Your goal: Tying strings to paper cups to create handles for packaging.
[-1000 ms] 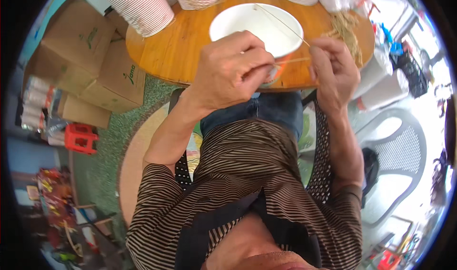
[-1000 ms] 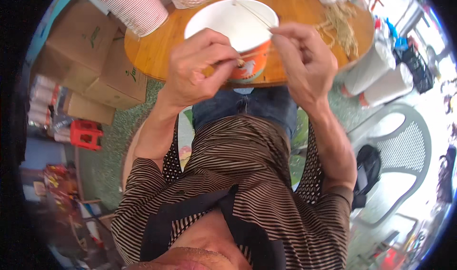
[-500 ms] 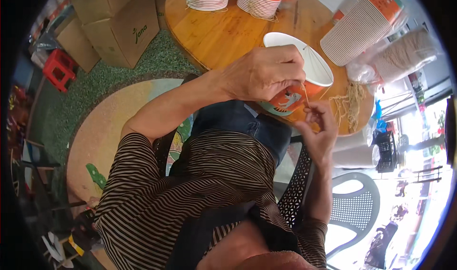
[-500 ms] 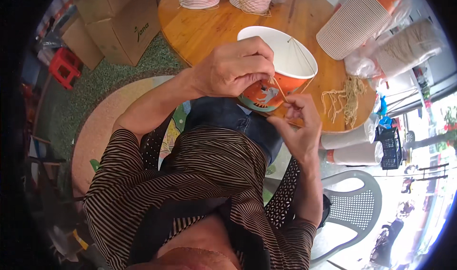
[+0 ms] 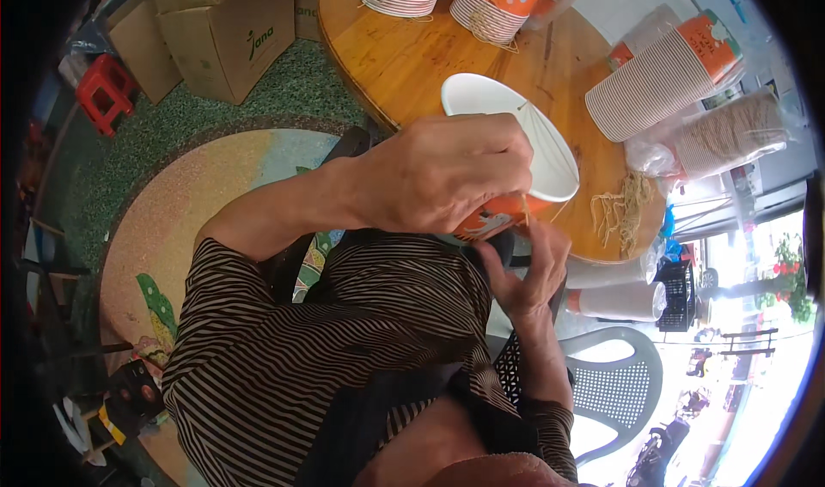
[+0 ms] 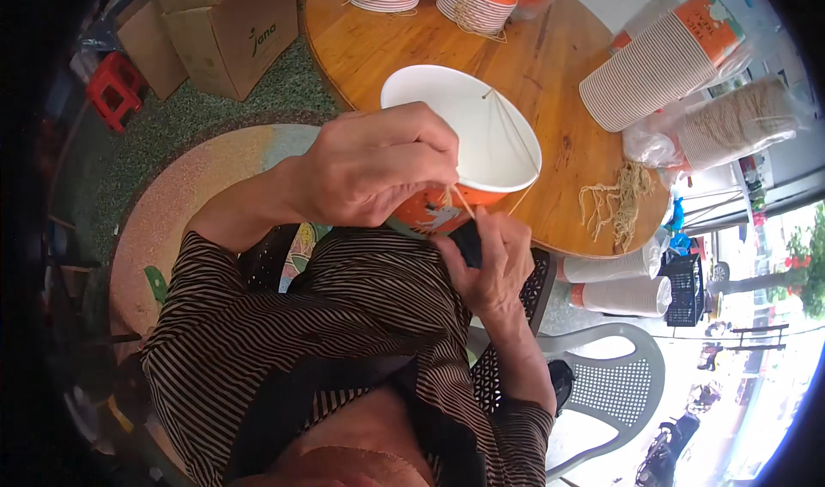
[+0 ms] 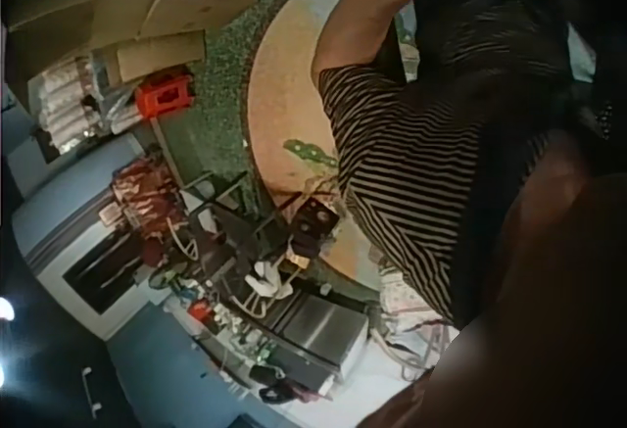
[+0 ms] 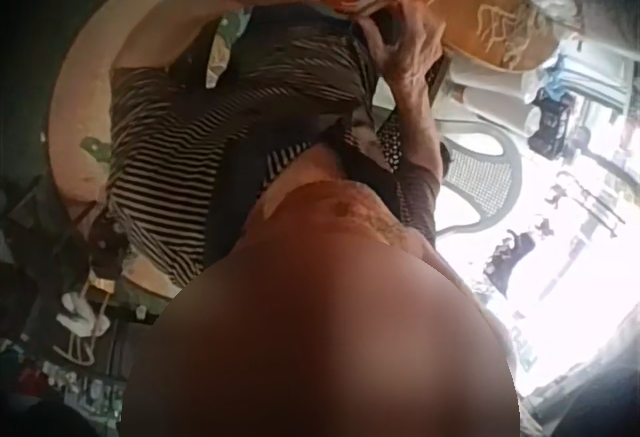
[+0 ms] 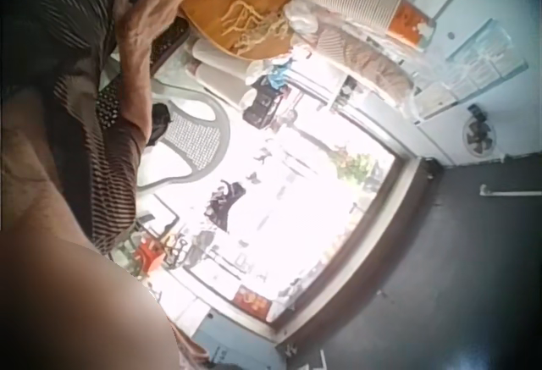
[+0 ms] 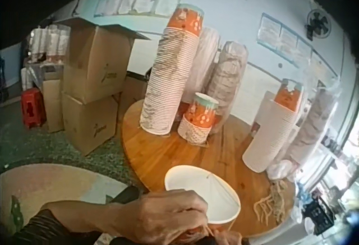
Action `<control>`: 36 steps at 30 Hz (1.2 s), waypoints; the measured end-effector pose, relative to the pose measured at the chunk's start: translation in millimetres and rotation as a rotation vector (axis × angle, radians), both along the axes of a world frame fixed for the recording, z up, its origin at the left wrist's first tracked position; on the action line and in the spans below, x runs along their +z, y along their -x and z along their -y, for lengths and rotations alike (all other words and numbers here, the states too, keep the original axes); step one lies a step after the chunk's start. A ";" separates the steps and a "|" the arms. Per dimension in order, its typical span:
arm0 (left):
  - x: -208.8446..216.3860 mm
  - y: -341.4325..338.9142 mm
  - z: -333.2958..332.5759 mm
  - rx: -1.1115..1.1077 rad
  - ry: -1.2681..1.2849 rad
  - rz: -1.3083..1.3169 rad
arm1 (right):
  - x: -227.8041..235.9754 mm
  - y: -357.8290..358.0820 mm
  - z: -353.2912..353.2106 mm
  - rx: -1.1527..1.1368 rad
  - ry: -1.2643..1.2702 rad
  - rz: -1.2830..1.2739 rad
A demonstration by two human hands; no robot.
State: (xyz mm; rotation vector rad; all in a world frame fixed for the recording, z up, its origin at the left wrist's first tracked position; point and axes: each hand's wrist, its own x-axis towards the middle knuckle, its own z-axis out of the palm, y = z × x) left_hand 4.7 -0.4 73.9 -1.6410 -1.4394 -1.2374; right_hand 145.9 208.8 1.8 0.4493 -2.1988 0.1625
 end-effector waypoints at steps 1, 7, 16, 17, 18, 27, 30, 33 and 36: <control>-0.1 -0.8 3.1 -0.018 -0.013 0.003 | -1.6 0.9 3.9 0.032 0.011 -0.023; 4.6 -19.9 22.2 -0.033 -0.003 0.124 | 0.6 -17.7 22.7 0.235 0.114 0.073; -61.6 7.5 -19.8 -0.050 0.252 0.510 | -51.9 -29.3 17.4 0.200 0.571 0.498; -67.9 14.5 -22.3 -0.010 0.262 0.565 | -51.0 -25.5 16.8 0.195 0.572 0.527; -72.1 20.0 -24.1 -0.008 0.263 0.563 | -53.8 -23.7 14.4 0.197 0.573 0.526; -95.7 41.6 -31.7 0.053 0.380 0.626 | -80.0 -17.8 7.5 0.214 0.755 0.706; -93.9 43.3 -29.1 0.118 0.370 0.684 | -84.4 -15.7 7.6 0.235 0.797 0.742; -87.0 42.1 -28.3 0.120 0.365 0.729 | -85.9 -17.2 8.8 0.250 0.858 0.738; -84.5 38.9 -28.0 0.125 0.347 0.720 | -82.7 -20.3 5.0 0.253 0.795 0.754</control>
